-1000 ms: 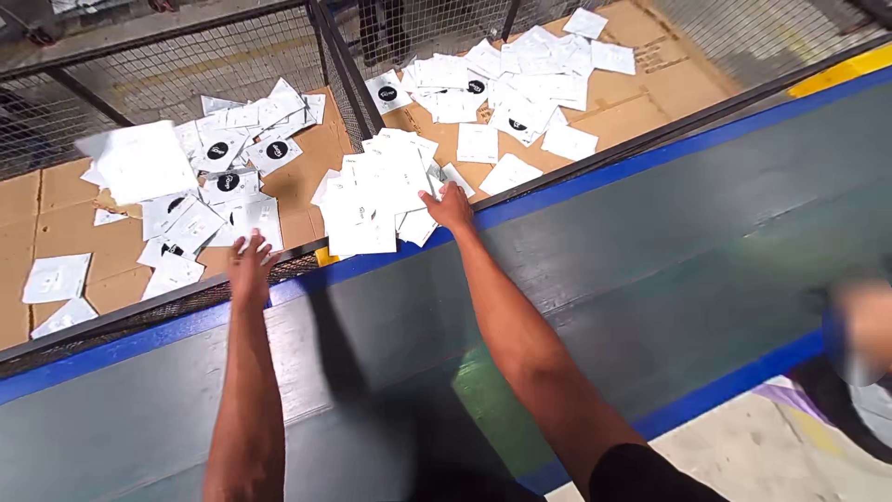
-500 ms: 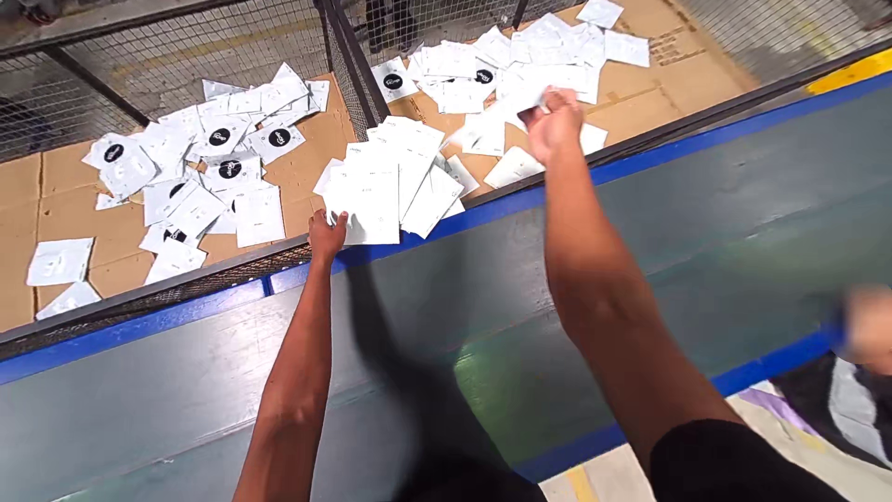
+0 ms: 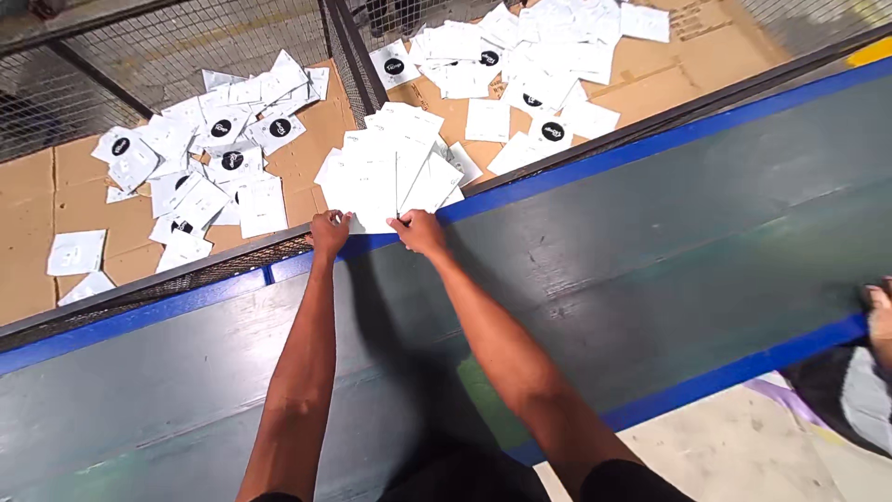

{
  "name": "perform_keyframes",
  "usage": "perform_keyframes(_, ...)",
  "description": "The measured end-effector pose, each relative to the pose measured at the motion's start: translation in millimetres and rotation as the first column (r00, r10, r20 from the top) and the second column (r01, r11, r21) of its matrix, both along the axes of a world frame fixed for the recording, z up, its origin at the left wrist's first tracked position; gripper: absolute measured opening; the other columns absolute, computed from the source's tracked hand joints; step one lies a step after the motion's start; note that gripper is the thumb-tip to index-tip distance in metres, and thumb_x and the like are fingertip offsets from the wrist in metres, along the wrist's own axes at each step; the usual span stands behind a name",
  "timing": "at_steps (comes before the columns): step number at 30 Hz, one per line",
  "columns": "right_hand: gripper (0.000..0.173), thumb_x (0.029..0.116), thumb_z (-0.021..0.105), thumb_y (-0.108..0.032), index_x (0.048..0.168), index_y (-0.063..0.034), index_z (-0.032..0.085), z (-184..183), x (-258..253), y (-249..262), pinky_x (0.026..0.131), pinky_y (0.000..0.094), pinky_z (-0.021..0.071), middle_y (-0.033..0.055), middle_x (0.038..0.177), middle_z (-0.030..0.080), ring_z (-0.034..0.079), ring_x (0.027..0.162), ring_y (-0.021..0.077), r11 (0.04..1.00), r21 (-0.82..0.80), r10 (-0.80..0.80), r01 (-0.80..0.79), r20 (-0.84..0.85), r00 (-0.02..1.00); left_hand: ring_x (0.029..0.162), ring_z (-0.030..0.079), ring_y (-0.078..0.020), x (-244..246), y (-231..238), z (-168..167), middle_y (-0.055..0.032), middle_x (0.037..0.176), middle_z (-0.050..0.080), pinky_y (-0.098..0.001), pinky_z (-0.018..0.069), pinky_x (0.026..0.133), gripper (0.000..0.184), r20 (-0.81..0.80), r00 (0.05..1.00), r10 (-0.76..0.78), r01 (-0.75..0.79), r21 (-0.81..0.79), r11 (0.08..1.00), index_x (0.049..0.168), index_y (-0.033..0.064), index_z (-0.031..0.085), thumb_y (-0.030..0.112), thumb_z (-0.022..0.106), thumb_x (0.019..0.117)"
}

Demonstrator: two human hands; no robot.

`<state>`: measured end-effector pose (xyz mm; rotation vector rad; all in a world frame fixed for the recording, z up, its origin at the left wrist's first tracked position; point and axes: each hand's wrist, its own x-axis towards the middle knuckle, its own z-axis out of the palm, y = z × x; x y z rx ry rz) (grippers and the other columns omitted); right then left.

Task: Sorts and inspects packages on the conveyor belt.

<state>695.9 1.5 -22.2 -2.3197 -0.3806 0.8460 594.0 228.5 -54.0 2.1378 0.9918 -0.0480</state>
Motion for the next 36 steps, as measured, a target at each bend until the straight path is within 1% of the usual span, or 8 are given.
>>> perform_keyframes(4, 0.043, 0.0948, 0.064, -0.051, 0.107, -0.0107, 0.071, -6.5, -17.0, 16.8, 0.069, 0.0443, 0.0593, 0.0054, 0.084, 0.070, 0.069, 0.072, 0.0194, 0.994, 0.093, -0.051, 0.052, -0.005, 0.999, 0.137, 0.044, -0.0448, -14.3, -11.7, -1.7, -0.0243, 0.142, 0.054, -0.0703, 0.0344, 0.108, 0.060, 0.001, 1.000, -0.032, 0.032, 0.038, 0.999, 0.131, 0.0139, 0.069, 0.059, 0.064, 0.0914)
perform_keyframes(11, 0.030, 0.1116, 0.040, -0.024, 0.123, -0.0013, 0.055, 48.2, -43.1, -32.9, 0.052, 0.0338, 0.0603, 0.0106, 0.093, 0.073, 0.068, 0.058, 0.0193, 0.800, 0.578, 0.021, 0.160, -0.293, 0.956, 0.129, 0.055, -0.0284, -54.9, -52.2, 14.2, -0.0225, 0.139, 0.056, -0.0441, 0.0458, 0.110, 0.070, 0.455, 0.851, 0.263, -0.204, -0.176, 0.963, 0.143, -0.0020, 0.051, 0.051, 0.061, 0.0985)
perform_keyframes(14, 0.030, 0.1123, 0.035, -0.021, 0.125, 0.0011, 0.051, 60.7, -4.9, -75.1, 0.066, 0.0419, 0.0646, 0.0137, 0.085, 0.072, 0.073, 0.068, 0.0242, 0.599, 0.668, -0.226, 0.441, -0.388, 0.894, 0.121, 0.061, -0.0226, -70.1, -54.1, 17.2, -0.0195, 0.135, 0.060, -0.0394, 0.0496, 0.105, 0.063, 0.459, 0.834, 0.306, -0.181, -0.296, 0.938, 0.140, -0.0019, 0.053, 0.048, 0.056, 0.1024)
perform_keyframes(17, 0.049, 0.1105, 0.043, -0.041, 0.142, -0.0045, 0.043, 62.0, 48.0, -102.1, 0.082, 0.0465, 0.0637, 0.0176, 0.116, 0.070, 0.074, 0.095, 0.0306, 0.321, 0.627, -0.436, 0.710, -0.568, 0.698, 0.112, 0.064, -0.0208, -70.6, -52.2, 15.8, -0.0174, 0.128, 0.064, -0.0384, 0.0545, 0.097, 0.060, 0.434, 0.866, 0.248, -0.157, -0.236, 0.959, 0.134, -0.0017, 0.058, 0.048, 0.061, 0.0996)
perform_keyframes(21, 0.062, 0.0981, 0.066, -0.049, 0.143, -0.0082, 0.050, 36.7, 95.1, -76.4, 0.076, 0.0460, 0.0645, 0.0136, 0.126, 0.068, 0.074, 0.095, 0.0273, 0.766, 0.466, -0.449, 0.442, -0.103, 0.888, 0.099, 0.070, -0.0207, -34.4, -60.8, 30.1, -0.0147, 0.114, 0.070, -0.0409, 0.0591, 0.088, 0.056, 0.427, 0.896, 0.125, -0.050, -0.183, 0.982, 0.132, -0.0015, 0.059, 0.044, 0.063, 0.0994)
perform_keyframes(23, 0.064, 0.0939, 0.070, -0.049, 0.140, -0.0067, 0.055, 24.0, 121.7, -45.4, 0.093, 0.0517, 0.0585, 0.0154, 0.131, 0.065, 0.068, 0.112, 0.0291, 0.931, 0.312, -0.274, 0.192, 0.245, 0.930, 0.094, 0.072, -0.0213, -8.0, -65.0, 37.0, -0.0150, 0.114, 0.070, -0.0408, 0.0615, 0.081, 0.057, 0.403, 0.904, 0.140, -0.024, -0.281, 0.959, 0.135, -0.0020, 0.057, 0.043, 0.063, 0.0999)
perform_keyframes(30, 0.083, 0.0897, 0.073, -0.051, 0.152, -0.0038, 0.045, 20.2, 185.5, 33.2, 0.109, 0.0708, 0.0366, 0.0227, 0.144, 0.056, 0.046, 0.140, 0.0437, 0.975, -0.161, 0.203, -0.156, 0.345, 0.916, 0.118, 0.063, -0.0366, 61.8, -75.3, 58.4, -0.0283, 0.143, 0.048, -0.0468, 0.0592, 0.092, 0.070, 0.091, 0.825, 0.558, -0.257, -0.819, 0.513, 0.149, -0.0045, 0.035, 0.035, 0.066, 0.1004)
perform_keyframes(36, 0.062, 0.0909, 0.073, -0.043, 0.136, -0.0028, 0.061, 16.4, 182.0, 29.9, 0.103, 0.0704, 0.0402, 0.0255, 0.137, 0.058, 0.050, 0.133, 0.0449, 0.990, -0.068, 0.139, -0.123, 0.333, 0.933, 0.115, 0.062, -0.0324, 68.2, -83.3, 46.4, -0.0242, 0.133, 0.057, -0.0470, 0.0556, 0.093, 0.062, 0.044, 0.764, 0.643, -0.369, -0.789, 0.491, 0.142, -0.0028, 0.044, 0.032, 0.070, 0.0980)
